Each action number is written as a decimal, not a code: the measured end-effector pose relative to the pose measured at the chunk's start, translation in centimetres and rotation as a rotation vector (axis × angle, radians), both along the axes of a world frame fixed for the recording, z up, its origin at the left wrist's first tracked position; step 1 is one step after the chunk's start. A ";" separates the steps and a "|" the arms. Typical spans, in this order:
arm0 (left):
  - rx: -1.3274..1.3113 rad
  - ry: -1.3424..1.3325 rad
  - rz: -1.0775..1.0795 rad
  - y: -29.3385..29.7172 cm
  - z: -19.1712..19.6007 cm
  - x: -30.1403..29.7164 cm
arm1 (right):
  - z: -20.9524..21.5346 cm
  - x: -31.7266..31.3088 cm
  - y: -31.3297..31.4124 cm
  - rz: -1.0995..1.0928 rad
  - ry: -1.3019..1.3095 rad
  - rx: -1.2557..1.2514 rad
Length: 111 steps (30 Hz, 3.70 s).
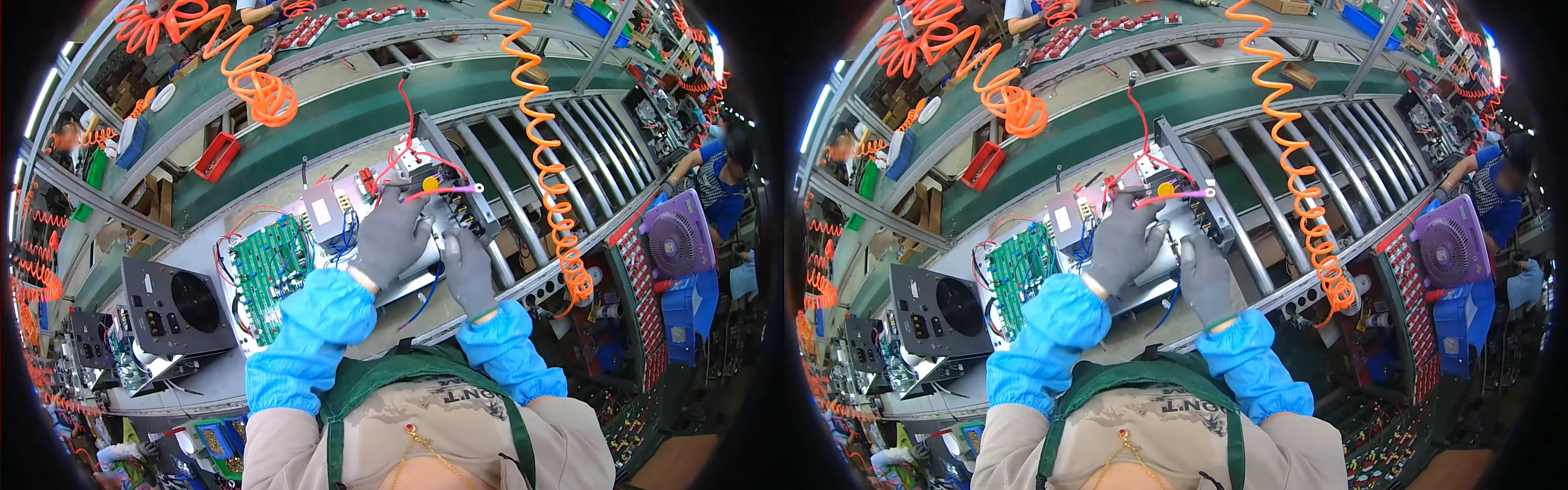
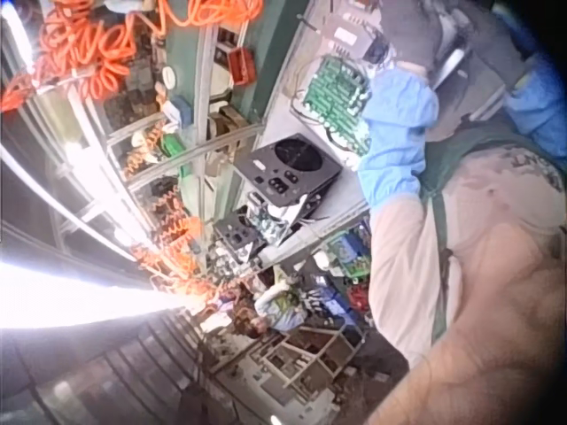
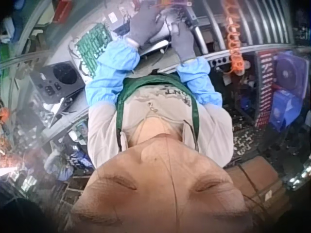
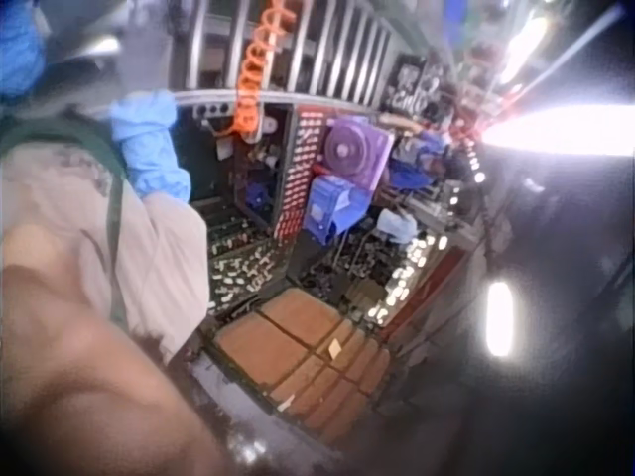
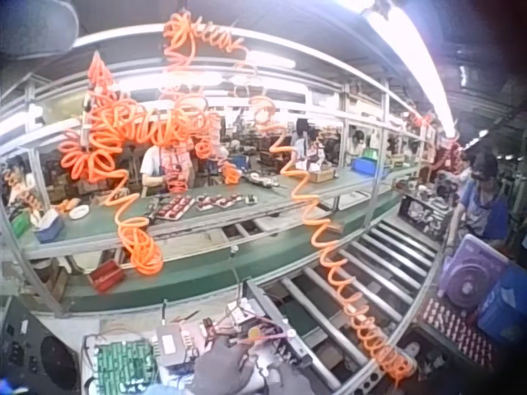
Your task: The person assembles an electronic device on a workbench, connecting wires to a circuit board and a motor. They use a screwdriver to secure components and a pneumatic tool to fasten screws, working methodically on the internal assembly.
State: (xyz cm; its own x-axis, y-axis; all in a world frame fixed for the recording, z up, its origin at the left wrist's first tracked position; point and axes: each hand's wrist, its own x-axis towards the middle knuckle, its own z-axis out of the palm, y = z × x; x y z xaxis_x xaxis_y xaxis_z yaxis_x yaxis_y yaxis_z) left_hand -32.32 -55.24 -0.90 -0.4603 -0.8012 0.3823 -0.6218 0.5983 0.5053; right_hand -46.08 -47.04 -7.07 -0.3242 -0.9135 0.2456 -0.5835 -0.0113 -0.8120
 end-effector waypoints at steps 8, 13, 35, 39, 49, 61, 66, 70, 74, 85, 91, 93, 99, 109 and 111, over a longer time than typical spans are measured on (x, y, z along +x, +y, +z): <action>0.150 -0.080 -0.110 5.9 4.5 5.8 | 10.0 0.7 0.9 0.296 -0.936 0.187; 0.077 0.251 -0.143 7.6 3.4 6.8 | 10.0 2.4 -0.5 0.460 -0.668 0.217; 0.428 0.530 0.167 8.3 1.0 7.7 | 9.2 4.0 -2.8 0.633 0.118 -0.260; 0.313 0.499 0.144 8.6 0.9 7.6 | 9.3 4.6 -1.8 0.632 -0.110 -0.064; 0.208 0.404 0.078 9.3 1.4 8.7 | 8.8 5.1 -1.7 0.559 -0.322 0.157; 0.238 0.579 0.109 9.3 2.5 8.6 | 13.3 4.3 -2.6 0.843 -0.302 0.183; 0.154 0.568 0.175 9.4 3.2 4.8 | 15.2 0.8 -4.3 0.937 -0.085 0.147; -0.077 0.504 0.305 9.7 3.7 1.5 | 15.9 -1.2 -5.7 0.988 -0.256 0.337; -0.211 0.319 0.414 10.3 4.9 0.5 | 16.5 -1.7 -6.8 1.063 -0.362 0.480; -0.072 0.443 0.706 11.6 1.1 3.3 | 15.7 -1.2 -13.7 1.345 1.345 0.268; 0.095 0.609 0.661 11.3 -1.1 3.8 | 12.3 1.2 -18.0 1.395 0.783 -0.052; 0.135 0.688 0.660 10.8 -1.2 4.1 | 11.7 1.4 -19.2 1.605 0.549 0.179; 0.167 0.711 0.645 9.4 -2.7 4.5 | 11.3 3.4 -19.3 1.684 0.390 0.437; 0.146 0.917 0.765 8.0 -3.4 4.5 | 10.0 5.7 -18.7 1.791 0.632 0.265; 0.250 0.992 0.765 7.7 -3.2 4.1 | 10.0 5.7 -18.7 1.780 0.665 0.221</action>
State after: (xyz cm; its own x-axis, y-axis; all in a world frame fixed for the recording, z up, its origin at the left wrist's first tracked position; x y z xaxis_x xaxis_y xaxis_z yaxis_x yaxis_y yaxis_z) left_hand -28.19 -47.55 -4.11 0.5430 -0.8340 0.0974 -0.0572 0.0789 0.9952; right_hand -40.35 -65.77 2.94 0.9705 -0.0634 -0.2325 -0.1879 -0.8031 -0.5654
